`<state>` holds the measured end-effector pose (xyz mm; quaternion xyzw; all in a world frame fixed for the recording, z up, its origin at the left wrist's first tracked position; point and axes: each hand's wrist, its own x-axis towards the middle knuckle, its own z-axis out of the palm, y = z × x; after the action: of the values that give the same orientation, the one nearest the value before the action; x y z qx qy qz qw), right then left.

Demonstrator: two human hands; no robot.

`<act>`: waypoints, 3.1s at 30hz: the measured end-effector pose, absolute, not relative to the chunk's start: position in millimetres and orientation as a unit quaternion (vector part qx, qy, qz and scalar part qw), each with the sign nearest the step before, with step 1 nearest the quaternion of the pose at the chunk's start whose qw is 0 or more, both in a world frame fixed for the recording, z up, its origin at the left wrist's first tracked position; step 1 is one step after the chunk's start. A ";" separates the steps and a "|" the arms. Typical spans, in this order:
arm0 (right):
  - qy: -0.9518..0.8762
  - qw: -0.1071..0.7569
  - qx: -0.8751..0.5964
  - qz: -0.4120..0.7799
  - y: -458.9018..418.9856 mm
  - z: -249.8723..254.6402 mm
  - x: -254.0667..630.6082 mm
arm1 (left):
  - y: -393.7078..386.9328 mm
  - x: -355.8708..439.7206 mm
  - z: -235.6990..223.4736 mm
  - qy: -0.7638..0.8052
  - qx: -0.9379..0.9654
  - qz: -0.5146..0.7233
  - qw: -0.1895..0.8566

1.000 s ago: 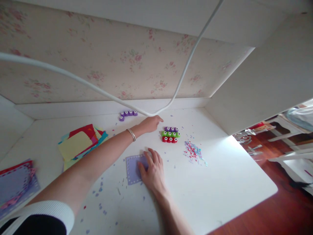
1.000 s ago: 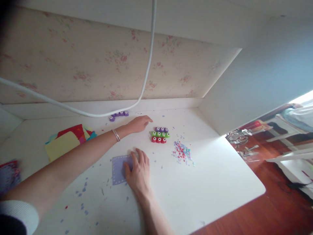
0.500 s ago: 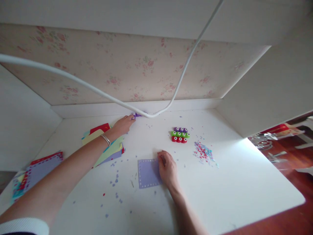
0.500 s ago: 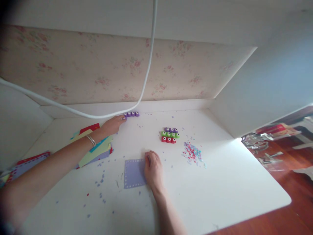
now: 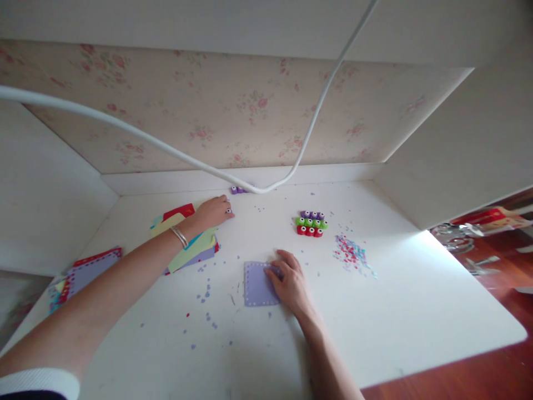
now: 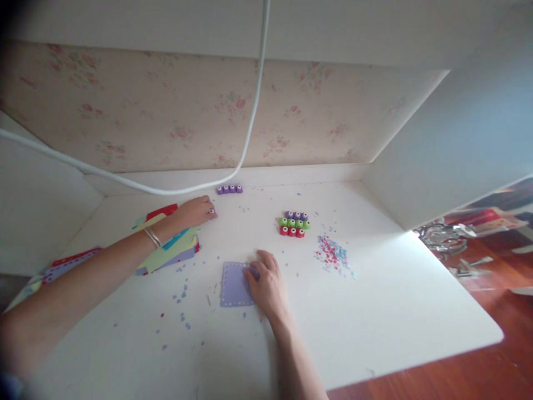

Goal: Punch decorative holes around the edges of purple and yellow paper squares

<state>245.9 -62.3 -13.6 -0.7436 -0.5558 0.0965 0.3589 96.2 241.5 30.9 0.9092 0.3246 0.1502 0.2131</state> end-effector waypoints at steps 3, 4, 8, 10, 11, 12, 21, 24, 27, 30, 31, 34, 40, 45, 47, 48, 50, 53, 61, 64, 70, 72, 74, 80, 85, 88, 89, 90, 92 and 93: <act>-0.556 0.388 -0.727 0.108 -61.1 -11.1 246.6 | 206.9 86.2 30.5 0.302 0.925 0.099 0.207; -0.556 0.398 -0.721 0.112 -60.8 -9.9 246.4 | 193.6 82.2 30.2 0.298 0.928 0.090 0.206; -0.530 0.428 -0.718 0.143 -60.7 -5.5 243.6 | 143.7 64.3 27.4 0.285 0.933 0.081 0.207; -0.501 0.431 -0.734 0.157 -61.0 -3.7 242.0 | 124.0 55.5 23.6 0.290 0.927 0.094 0.218; -0.485 0.431 -0.744 0.162 -61.2 -3.0 241.3 | 115.7 51.5 20.7 0.295 0.920 0.111 0.234; -0.468 0.433 -0.753 0.166 -61.3 -2.4 240.8 | 108.3 47.8 17.1 0.302 0.909 0.130 0.255; -0.392 0.447 -0.774 0.218 -56.0 -2.8 239.6 | 74.5 29.5 -15.7 0.322 0.807 0.262 0.420; -0.388 0.453 -0.760 0.260 -51.4 -2.4 236.7 | 74.0 28.6 -17.2 0.314 0.812 0.269 0.411; -0.393 0.447 -0.752 0.282 -46.5 0.4 233.7 | 75.2 28.6 -17.6 0.300 0.820 0.278 0.401; -0.400 0.437 -0.755 0.282 -43.0 3.4 232.8 | 76.1 28.5 -18.0 0.286 0.831 0.285 0.383; -0.402 0.434 -0.756 0.281 -42.2 3.9 233.1 | 76.3 28.4 -18.0 0.283 0.835 0.285 0.376; -0.414 0.421 -0.754 0.286 -40.7 4.2 234.8 | 76.4 28.0 -17.6 0.279 0.846 0.280 0.357; -0.436 0.402 -0.755 0.281 -37.4 5.3 237.2 | 76.2 27.9 -16.1 0.267 0.857 0.281 0.340; -0.439 0.395 -0.759 0.275 -36.9 11.2 236.7 | 76.1 28.3 -14.6 0.263 0.863 0.273 0.334; -0.438 0.395 -0.759 0.276 -37.4 13.8 236.9 | 76.2 28.5 -14.9 0.259 0.865 0.273 0.331; -0.437 0.396 -0.758 0.279 -37.6 14.8 237.2 | 76.2 28.6 -15.4 0.257 0.866 0.273 0.330; -0.437 0.394 -0.756 0.286 -37.6 16.4 237.7 | 76.1 28.9 -16.9 0.252 0.867 0.277 0.328; -0.446 0.385 -0.753 0.292 -36.5 16.5 237.9 | 75.6 29.2 -19.1 0.255 0.866 0.285 0.322; -0.478 0.354 -0.760 0.261 -33.8 9.8 235.7 | 75.9 27.6 -16.6 0.261 0.867 0.277 0.320; -0.519 0.349 -0.756 0.192 -36.2 10.0 236.5 | 77.1 24.9 -15.0 0.255 0.869 0.264 0.331; -0.646 0.277 -0.707 0.078 -47.8 8.6 235.1 | 77.8 23.8 -14.1 0.261 0.866 0.263 0.335; -0.668 0.253 -0.695 0.078 -51.0 6.5 232.8 | 77.4 25.1 -13.4 0.264 0.862 0.268 0.339; -0.676 0.242 -0.691 0.083 -52.8 4.9 230.6 | 76.9 26.3 -12.3 0.271 0.858 0.269 0.343; -0.670 0.249 -0.695 0.082 -52.3 3.2 228.7 | 76.1 27.3 -9.4 0.279 0.861 0.259 0.336; -0.667 0.255 -0.695 0.080 -51.9 2.6 229.5 | 76.3 28.6 -10.5 0.277 0.866 0.257 0.327; -0.668 0.255 -0.694 0.082 -51.9 2.3 230.3 | 76.3 29.6 -11.5 0.279 0.866 0.256 0.326; -0.668 0.255 -0.694 0.083 -51.9 2.3 230.4 | 76.1 29.8 -11.4 0.280 0.866 0.256 0.326; -0.668 0.254 -0.695 0.084 -51.8 2.3 230.5 | 76.0 29.9 -10.9 0.280 0.866 0.256 0.326; -0.668 0.253 -0.695 0.086 -51.7 2.8 230.4 | 75.5 30.1 -8.4 0.284 0.863 0.254 0.331; -0.668 0.253 -0.695 0.087 -51.6 3.1 230.4 | 75.3 30.4 -6.4 0.287 0.862 0.250 0.335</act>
<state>230.4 -51.6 3.1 -0.6950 -0.6675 0.0870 0.2526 30.4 75.3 -6.4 0.8618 0.2871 0.2497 0.3354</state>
